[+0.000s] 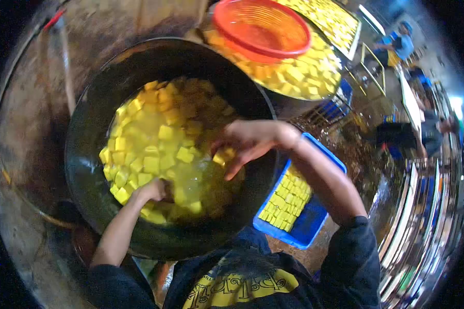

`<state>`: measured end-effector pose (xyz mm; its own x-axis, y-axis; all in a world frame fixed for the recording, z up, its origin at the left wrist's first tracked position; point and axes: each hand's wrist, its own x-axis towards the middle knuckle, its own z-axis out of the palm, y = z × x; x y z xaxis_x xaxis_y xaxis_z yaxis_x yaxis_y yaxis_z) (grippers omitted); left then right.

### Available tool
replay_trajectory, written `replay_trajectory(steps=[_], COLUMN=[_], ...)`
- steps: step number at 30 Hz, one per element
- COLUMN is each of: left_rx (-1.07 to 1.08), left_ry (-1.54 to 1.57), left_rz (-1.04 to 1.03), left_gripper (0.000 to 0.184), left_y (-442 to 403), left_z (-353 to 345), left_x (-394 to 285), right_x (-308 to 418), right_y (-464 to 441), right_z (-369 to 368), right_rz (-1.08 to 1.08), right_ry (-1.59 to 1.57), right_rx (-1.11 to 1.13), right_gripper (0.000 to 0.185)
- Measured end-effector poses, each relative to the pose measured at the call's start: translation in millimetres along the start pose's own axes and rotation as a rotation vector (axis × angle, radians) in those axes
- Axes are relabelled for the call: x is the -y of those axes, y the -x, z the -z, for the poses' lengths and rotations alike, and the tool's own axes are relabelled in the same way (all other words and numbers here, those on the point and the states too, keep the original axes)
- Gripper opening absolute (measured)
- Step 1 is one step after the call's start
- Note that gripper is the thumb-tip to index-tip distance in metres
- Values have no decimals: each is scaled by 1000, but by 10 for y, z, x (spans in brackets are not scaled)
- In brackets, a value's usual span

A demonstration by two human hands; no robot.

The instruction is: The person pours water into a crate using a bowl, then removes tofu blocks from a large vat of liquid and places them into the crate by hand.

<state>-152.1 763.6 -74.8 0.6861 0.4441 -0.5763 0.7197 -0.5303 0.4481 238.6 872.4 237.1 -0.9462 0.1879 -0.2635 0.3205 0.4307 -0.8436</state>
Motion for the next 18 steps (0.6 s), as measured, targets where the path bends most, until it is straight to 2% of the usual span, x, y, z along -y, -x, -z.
replay_trajectory(steps=[1,2,3,4,5,6,8,9,10,12,15,16,17,18], left_rx=[7,6,7,4,11,31,62,62,38,9,-20,-78,-140,-151], left_ry=[154,308,329,348,336,323,363,365,331,309,340,322,304,318], left_rz=[49,99,233,369,367,355,349,353,362,376,299,293,297,327], left_gripper=[36,38,42,47,47,53,62,62,61,61,55,53,51,51], left_y=[-8,-13,75,155,190,216,202,205,225,279,375,412,451,487], left_z=[63,127,357,564,688,776,818,833,872,906,974,1077,1150,1168], left_x=[-60,-125,-428,-685,-835,-953,-1040,-1098,-1176,-1228,-1251,-1341,-1384,-1352], right_x=[160,334,509,378,206,69,-263,-545,-747,-714,-433,-159,67,192], right_y=[372,682,992,1193,1362,1474,1592,1590,1593,1669,1589,1476,1296,1083], right_z=[107,191,273,249,216,116,-107,-236,-355,-423,-213,-143,-85,-65], right_rz=[-29,-154,-277,-272,-268,-270,-418,-429,-546,-419,-313,-353,-343,-328], right_ry=[53,35,7,67,132,130,80,184,242,323,346,351,430,294], right_rx=[-151,-235,-321,-377,-428,-437,-391,-295,-279,-480,-830,-919,-985,-960], right_gripper=[54,52,51,50,48,48,47,55,59,66,52,41,34,30])
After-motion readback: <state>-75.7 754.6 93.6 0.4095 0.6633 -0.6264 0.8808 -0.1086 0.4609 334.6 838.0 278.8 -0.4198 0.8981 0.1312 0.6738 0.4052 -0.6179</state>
